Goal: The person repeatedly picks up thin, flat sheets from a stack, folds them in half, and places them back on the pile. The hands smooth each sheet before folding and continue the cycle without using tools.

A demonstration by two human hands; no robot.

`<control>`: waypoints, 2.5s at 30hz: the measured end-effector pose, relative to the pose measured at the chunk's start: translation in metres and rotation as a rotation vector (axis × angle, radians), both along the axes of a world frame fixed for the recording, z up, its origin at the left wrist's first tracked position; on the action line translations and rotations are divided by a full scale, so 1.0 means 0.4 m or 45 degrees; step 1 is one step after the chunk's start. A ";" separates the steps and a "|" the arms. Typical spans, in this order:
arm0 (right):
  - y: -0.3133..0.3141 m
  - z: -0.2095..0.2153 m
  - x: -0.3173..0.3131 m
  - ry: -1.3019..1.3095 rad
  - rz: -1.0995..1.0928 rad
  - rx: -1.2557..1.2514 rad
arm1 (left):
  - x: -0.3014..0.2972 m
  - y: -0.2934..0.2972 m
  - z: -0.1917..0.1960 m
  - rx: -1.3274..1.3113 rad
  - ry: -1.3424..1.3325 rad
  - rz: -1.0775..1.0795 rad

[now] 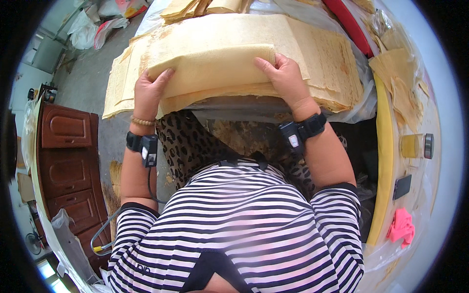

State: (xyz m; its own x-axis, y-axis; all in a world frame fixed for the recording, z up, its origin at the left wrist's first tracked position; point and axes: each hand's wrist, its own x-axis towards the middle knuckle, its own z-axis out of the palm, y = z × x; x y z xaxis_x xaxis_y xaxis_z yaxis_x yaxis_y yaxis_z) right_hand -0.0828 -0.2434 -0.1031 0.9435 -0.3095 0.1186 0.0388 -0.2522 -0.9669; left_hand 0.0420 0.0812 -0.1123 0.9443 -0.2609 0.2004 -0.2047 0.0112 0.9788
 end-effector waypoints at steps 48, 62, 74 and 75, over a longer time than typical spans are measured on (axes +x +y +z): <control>-0.082 -0.036 -0.017 -0.197 -0.162 -1.136 | 0.587 -0.767 0.009 1.929 -0.477 -0.355; -0.171 -0.038 -0.174 -0.086 -0.498 -0.584 | -0.142 -0.371 0.091 1.306 -1.240 -0.661; -0.363 -0.095 -0.228 0.194 -0.867 -0.420 | -0.111 -0.206 0.104 1.145 -1.231 -0.663; -0.368 -0.096 -0.218 0.147 -0.834 -0.205 | -0.107 -0.199 0.103 1.168 -1.231 -0.658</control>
